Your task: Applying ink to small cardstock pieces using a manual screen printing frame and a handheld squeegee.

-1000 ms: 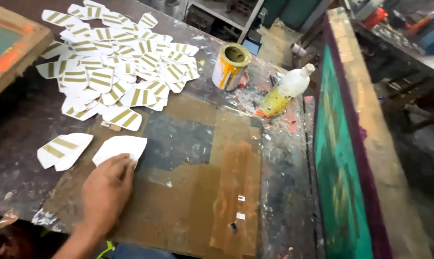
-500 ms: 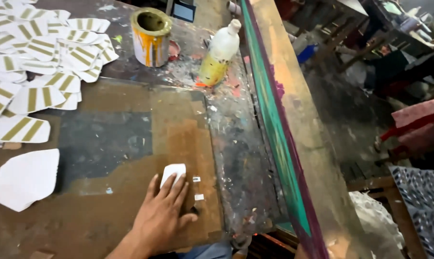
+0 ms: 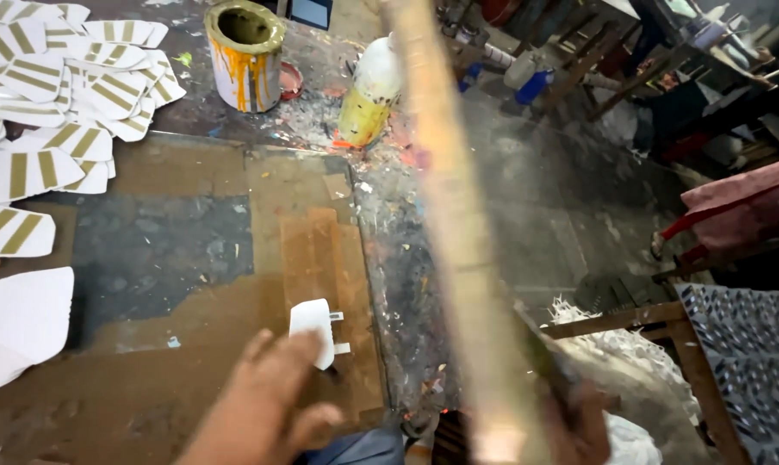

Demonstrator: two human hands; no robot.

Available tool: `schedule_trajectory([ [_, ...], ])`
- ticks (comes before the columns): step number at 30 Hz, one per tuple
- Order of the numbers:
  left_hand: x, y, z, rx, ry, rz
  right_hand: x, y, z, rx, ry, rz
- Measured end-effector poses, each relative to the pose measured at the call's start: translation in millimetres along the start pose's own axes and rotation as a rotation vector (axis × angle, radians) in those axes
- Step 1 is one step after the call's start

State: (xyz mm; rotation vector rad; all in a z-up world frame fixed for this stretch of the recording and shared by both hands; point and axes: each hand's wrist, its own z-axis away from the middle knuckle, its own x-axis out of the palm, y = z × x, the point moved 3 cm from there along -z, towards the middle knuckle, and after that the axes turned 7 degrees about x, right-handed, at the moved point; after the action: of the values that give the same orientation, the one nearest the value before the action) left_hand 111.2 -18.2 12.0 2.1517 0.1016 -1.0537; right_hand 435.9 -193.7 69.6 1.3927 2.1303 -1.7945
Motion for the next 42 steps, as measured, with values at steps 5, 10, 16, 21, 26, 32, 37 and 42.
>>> schedule_trajectory([
  [5,-113,5,28,-0.195,0.503,0.506,72,-26,-25,-0.217,-0.035,0.04],
  [10,-98,-46,84,-0.848,0.715,0.808,141,-70,-25,-0.277,-0.302,-0.204],
  [16,-38,-119,127,-1.027,0.472,0.614,180,-55,0,-0.388,-0.658,-0.103],
  [21,-49,-107,120,-0.95,0.341,-0.03,175,-32,16,-0.397,-0.751,-0.108],
  [26,-36,-106,121,-0.973,0.226,-0.247,195,-45,-38,-0.35,-0.663,-0.01],
  [32,-38,-95,119,-0.944,0.331,-0.304,220,-66,-57,-0.301,-0.649,-0.108],
  [37,-40,-87,116,-1.017,0.344,-0.289,204,-25,13,-0.387,-0.505,0.019],
  [42,-37,-95,121,-0.901,0.368,-0.231,196,-19,23,-0.489,-0.635,-0.093],
])
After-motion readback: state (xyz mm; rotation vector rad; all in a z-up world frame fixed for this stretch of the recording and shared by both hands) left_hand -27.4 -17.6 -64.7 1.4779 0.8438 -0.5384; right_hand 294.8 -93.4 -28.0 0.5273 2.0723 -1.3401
